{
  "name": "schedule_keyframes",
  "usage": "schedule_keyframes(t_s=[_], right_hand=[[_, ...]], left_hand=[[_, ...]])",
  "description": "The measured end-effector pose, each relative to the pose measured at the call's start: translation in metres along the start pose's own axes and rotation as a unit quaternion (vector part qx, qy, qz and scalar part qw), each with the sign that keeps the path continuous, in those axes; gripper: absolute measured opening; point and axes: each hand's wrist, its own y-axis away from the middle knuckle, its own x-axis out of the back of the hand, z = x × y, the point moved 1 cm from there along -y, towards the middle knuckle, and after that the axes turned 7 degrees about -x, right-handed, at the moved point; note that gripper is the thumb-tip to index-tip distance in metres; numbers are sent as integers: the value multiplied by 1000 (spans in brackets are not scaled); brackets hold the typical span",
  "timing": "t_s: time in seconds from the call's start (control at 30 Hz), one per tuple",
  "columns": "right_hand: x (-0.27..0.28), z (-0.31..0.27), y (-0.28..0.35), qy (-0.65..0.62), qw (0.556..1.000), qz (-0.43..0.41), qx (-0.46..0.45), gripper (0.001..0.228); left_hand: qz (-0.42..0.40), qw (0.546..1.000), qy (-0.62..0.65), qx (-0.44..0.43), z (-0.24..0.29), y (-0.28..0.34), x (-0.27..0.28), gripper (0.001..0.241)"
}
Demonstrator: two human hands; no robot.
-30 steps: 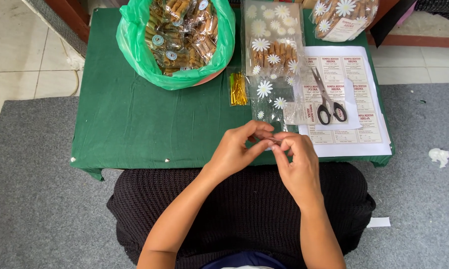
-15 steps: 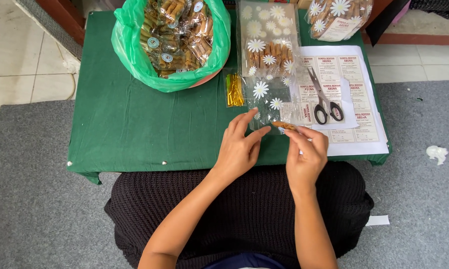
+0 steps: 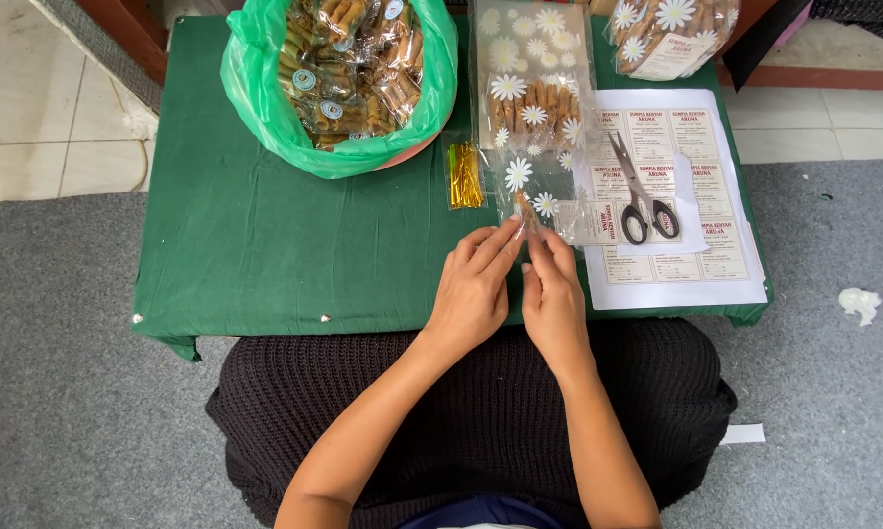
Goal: Packing individually wrapped snack items into a clear plastic bag and applying decorative stickers to each item.
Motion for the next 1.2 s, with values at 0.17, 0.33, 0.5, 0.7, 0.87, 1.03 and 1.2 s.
schedule_keyframes(t_s=[0.17, 0.33, 0.5, 0.7, 0.87, 1.03, 1.2], right_hand=[[-7, 12, -15, -13, 999, -37, 8, 44], [-13, 19, -25, 9, 996, -82, 34, 40], [-17, 29, -34, -13, 991, -133, 19, 41], [-5, 2, -45, -38, 984, -171, -14, 57], [-11, 6, -48, -37, 982, -183, -15, 63], [-6, -12, -50, -107, 979, -171, 17, 63], [-16, 1, -51, -140, 976, -167, 28, 70]], left_hand=[[1, 1000, -10, 1, 1, 3, 0, 62], [6, 1000, -4, 12, 4, 0, -1, 56], [18, 1000, -3, 8, 10, -4, 5, 44], [6, 1000, 11, 10, 8, -2, 5, 47], [2, 1000, 21, 14, 5, 0, 3, 49], [43, 998, 51, 0, 6, 0, 6, 42], [48, 998, 45, 1, 7, 1, 7, 42]])
